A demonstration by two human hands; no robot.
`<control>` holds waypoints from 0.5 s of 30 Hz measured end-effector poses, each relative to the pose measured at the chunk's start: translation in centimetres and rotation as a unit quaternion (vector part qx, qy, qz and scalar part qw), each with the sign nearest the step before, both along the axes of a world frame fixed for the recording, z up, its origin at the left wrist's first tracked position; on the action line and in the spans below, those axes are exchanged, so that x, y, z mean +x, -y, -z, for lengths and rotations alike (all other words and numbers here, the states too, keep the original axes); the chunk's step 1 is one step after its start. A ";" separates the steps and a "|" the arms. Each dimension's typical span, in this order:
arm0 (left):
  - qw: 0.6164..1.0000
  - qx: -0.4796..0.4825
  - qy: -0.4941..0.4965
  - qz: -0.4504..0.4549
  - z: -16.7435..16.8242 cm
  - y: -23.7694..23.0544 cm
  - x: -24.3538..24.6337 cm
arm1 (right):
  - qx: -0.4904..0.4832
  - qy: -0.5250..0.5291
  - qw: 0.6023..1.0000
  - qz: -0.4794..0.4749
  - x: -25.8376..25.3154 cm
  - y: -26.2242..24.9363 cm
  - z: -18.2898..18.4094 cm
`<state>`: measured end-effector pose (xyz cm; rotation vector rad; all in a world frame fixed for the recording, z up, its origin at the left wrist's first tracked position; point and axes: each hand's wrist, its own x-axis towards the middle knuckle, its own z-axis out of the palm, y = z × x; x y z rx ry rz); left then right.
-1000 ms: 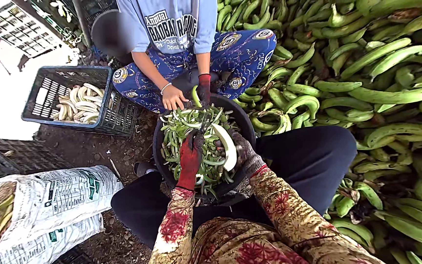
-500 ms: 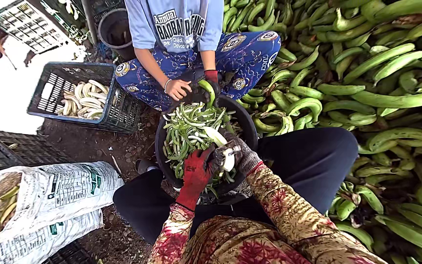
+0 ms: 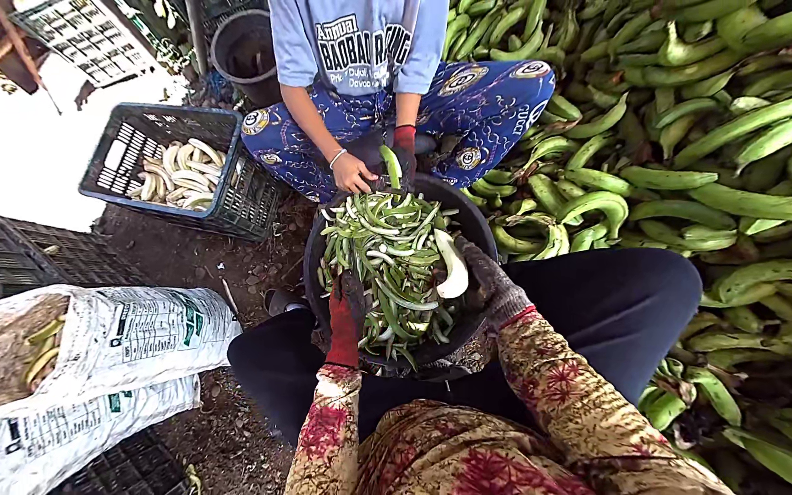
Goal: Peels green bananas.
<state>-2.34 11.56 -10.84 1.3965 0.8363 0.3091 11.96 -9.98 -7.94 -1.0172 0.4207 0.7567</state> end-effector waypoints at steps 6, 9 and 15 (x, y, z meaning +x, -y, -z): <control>0.968 -0.192 0.035 -0.160 3.3 -0.5 -4.4 | -0.151 0.062 0.960 -0.229 -1.0 -1.0 0.0; 0.943 -0.244 0.042 -0.223 3.1 -1.1 -5.1 | -0.273 0.116 0.871 -0.390 -2.4 -2.1 0.9; 0.914 -0.295 0.102 -0.260 3.1 -1.7 -5.7 | -0.481 0.135 0.587 -0.638 -3.7 -3.7 5.7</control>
